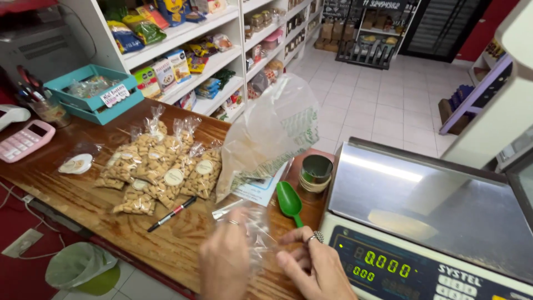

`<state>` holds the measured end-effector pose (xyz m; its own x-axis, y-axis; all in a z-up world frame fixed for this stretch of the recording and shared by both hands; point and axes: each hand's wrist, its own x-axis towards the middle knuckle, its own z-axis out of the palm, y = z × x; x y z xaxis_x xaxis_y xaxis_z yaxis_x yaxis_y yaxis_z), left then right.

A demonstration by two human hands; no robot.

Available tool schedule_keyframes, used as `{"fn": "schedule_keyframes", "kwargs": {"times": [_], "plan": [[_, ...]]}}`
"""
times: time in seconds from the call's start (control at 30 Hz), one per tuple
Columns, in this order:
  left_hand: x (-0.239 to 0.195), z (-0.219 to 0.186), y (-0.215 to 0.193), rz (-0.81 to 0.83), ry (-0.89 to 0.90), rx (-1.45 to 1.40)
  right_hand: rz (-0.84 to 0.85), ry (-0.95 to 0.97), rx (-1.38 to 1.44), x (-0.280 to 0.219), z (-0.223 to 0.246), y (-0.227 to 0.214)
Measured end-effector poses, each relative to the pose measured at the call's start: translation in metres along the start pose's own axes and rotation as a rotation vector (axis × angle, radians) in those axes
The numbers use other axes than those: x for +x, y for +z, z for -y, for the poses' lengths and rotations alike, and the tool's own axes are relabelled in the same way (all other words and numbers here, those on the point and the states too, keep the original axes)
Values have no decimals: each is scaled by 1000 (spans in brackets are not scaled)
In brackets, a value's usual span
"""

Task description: The person scoops small, light-brown snack pieces from a large plastic bag into clear packaging bags using a green scoop. They place the bags on a digital scale to measure the weight, then seal the bags and write on them with a marker.

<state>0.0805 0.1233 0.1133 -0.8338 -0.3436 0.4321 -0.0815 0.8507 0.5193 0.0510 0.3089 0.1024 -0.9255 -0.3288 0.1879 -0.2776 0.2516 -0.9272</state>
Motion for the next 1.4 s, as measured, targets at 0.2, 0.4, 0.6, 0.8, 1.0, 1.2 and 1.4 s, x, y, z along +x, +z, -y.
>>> {"fn": "schedule_keyframes", "kwargs": {"times": [0.2, 0.4, 0.6, 0.8, 1.0, 1.2, 1.4], "plan": [[54, 45, -50, 274, -147, 294, 86, -305, -1258, 67, -109, 26], [62, 85, 0, 400, -171, 118, 98, -341, -1276, 78, -130, 35], [73, 102, 73, 322, -84, 80, -118, 607, -578, 82, -26, -45], [76, 137, 108, 214, 4, 119, -244, -78, -903, 141, 59, -106], [47, 183, 133, 159, 20, 186, 63, -350, -847, 252, 12, -60], [54, 138, 111, 226, 15, 77, 251, -344, -822, 320, -42, -12], [67, 157, 147, 260, 13, 44, 412, -516, -608, 335, -102, -24]]}}
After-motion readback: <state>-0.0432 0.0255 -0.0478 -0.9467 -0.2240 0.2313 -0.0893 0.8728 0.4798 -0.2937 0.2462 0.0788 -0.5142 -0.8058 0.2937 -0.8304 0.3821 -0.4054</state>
